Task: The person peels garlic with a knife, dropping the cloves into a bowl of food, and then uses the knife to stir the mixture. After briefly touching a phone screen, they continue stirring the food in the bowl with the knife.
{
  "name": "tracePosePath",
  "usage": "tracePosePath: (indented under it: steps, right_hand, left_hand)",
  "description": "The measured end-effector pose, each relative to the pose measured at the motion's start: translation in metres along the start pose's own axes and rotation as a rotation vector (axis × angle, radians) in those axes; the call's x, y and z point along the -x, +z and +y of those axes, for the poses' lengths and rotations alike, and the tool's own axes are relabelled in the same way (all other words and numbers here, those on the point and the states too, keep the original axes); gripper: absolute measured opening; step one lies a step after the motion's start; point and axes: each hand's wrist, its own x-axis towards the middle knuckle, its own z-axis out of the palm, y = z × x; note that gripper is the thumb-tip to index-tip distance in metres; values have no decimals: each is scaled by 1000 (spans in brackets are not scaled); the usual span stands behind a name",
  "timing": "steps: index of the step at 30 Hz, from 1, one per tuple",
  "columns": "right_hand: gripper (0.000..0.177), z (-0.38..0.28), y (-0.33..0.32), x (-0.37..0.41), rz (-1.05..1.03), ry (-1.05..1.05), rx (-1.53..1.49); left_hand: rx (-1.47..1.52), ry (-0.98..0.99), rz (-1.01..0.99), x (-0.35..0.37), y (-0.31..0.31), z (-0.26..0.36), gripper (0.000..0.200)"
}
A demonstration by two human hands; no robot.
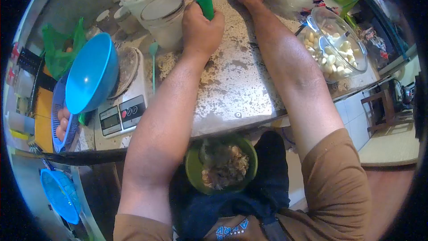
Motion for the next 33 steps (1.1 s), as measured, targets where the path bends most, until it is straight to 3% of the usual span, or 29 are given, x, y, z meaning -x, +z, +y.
tracePosePath:
  steps: [23, 30, 33]
  right_hand:
    - [27, 8, 4, -3, 102, -39, -17]
    - [27, 7, 2, -4, 27, 5, -27]
    - [29, -10, -6, 11, 162, -53, -154]
  left_hand:
    - [6, -13, 8, 0, 0, 0, 17]
    - [-17, 27, 35, -1, 2, -2, 18]
    - [-3, 40, 28, -1, 4, -7, 18]
